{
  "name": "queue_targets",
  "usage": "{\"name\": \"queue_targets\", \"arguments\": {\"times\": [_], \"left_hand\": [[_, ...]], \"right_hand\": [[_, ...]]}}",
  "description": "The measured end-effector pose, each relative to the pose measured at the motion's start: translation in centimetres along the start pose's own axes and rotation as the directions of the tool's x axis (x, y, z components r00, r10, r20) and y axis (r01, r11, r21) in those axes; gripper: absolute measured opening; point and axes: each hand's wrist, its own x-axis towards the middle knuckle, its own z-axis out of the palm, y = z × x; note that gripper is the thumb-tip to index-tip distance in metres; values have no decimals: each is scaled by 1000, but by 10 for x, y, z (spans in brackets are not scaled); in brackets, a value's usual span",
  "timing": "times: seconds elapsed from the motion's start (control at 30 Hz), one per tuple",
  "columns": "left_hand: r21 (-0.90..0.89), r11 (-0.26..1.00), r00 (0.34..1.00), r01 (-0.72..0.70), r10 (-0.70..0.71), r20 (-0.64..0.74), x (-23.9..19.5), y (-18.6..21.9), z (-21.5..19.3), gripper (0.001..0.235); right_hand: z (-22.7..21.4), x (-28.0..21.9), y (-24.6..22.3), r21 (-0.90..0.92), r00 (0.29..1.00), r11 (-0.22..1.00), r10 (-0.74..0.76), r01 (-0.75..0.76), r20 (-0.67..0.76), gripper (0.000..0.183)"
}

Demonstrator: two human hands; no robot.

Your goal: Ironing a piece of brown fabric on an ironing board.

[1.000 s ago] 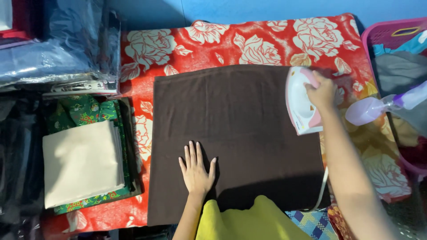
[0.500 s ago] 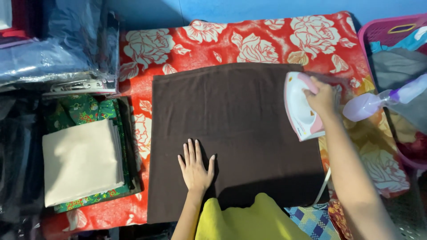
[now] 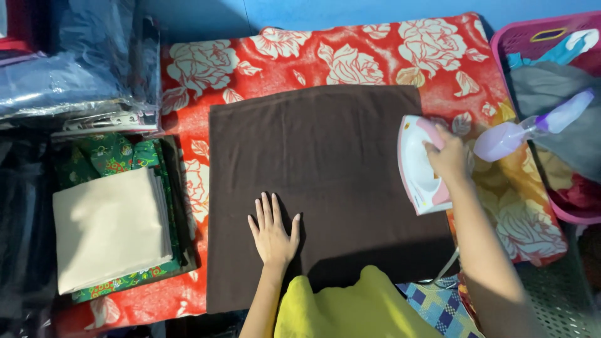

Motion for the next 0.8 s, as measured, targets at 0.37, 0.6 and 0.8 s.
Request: {"name": "queue_targets", "arguments": {"times": [0.37,0.6,0.8], "left_hand": [[-23,1000,999,11,-10,48,-1,2,-6,82],[-29,999,996,29,-26,90,1,4,-9,83],[-17,999,995,28,-26,99,1,4,-10,83]], "right_hand": [[-18,-86,8,201,994,979,8,-29,109,58],[-21,-117,10,114,970,985,99,-126,221,59],[17,-64,-2,300,993,954,-36,1,110,55]]}}
